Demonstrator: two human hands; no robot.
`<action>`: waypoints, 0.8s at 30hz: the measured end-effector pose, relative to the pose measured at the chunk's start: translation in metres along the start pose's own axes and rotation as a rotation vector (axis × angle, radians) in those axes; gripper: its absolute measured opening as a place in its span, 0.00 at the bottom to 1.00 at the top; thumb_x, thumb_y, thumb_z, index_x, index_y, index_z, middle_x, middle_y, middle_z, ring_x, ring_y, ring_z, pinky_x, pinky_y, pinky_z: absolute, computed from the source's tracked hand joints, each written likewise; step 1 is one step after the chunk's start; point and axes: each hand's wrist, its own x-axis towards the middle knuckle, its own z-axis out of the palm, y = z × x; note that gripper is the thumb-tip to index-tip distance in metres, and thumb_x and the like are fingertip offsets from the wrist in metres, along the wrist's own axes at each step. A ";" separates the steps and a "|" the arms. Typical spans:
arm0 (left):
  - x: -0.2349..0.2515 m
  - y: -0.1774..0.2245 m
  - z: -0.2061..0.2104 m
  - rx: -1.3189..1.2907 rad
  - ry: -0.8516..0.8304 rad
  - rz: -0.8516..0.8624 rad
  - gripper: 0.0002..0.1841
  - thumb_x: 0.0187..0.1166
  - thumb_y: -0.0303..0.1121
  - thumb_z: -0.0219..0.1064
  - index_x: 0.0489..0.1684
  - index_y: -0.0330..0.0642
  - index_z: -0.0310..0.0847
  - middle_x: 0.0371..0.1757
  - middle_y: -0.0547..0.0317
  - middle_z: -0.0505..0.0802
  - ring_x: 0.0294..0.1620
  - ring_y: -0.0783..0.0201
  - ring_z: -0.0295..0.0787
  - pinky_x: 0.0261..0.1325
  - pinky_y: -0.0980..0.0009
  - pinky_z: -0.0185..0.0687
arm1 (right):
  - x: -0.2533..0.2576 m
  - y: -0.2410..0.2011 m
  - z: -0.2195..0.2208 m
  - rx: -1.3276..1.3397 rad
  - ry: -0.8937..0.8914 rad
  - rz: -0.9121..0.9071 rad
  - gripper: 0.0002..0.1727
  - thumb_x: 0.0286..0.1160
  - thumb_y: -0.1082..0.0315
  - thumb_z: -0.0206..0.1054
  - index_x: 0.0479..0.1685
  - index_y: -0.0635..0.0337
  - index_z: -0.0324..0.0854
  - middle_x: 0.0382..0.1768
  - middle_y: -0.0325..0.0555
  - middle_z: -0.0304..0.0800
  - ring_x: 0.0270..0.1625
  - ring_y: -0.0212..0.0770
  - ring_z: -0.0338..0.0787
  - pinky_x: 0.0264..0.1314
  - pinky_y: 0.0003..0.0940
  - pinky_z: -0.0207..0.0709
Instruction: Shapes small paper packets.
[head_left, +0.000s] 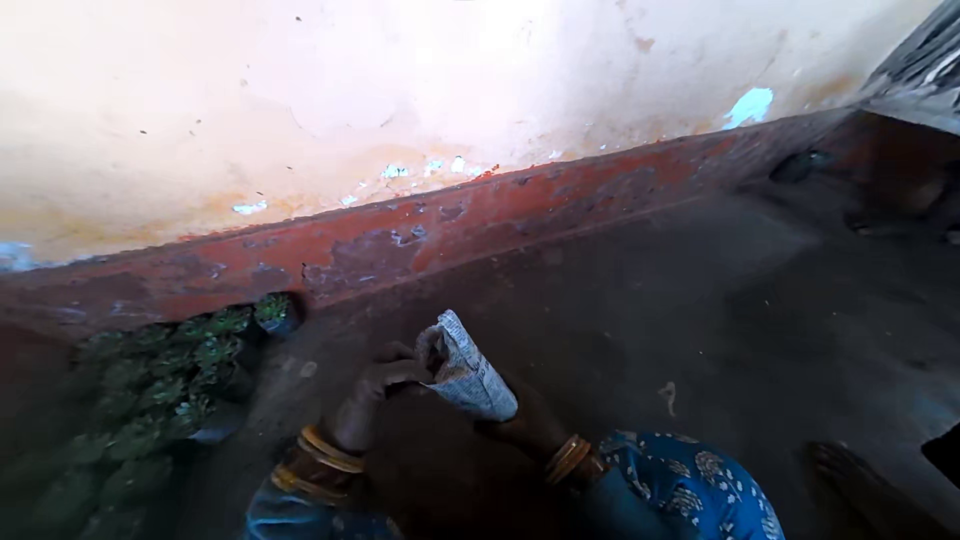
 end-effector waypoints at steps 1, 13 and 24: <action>0.000 -0.001 -0.005 -0.125 0.010 0.023 0.03 0.68 0.29 0.74 0.30 0.43 0.94 0.40 0.65 0.91 0.42 0.81 0.86 0.44 0.86 0.83 | 0.000 -0.001 -0.002 0.001 -0.006 -0.027 0.44 0.46 0.66 0.86 0.72 0.69 0.75 0.60 0.53 0.88 0.61 0.34 0.88 0.68 0.30 0.80; 0.028 0.053 0.019 0.017 -0.295 -0.802 0.23 0.84 0.43 0.68 0.66 0.32 0.80 0.56 0.45 0.92 0.59 0.57 0.89 0.69 0.58 0.79 | 0.002 0.018 0.007 -0.318 0.188 -0.174 0.43 0.49 0.54 0.85 0.72 0.63 0.80 0.65 0.56 0.87 0.69 0.53 0.85 0.75 0.56 0.74; 0.010 0.018 0.040 0.034 0.528 0.053 0.12 0.77 0.40 0.70 0.35 0.39 0.90 0.40 0.61 0.92 0.37 0.79 0.87 0.39 0.83 0.86 | -0.004 0.005 0.014 0.102 0.091 -0.232 0.44 0.58 0.60 0.83 0.76 0.72 0.70 0.63 0.54 0.87 0.62 0.33 0.88 0.69 0.29 0.81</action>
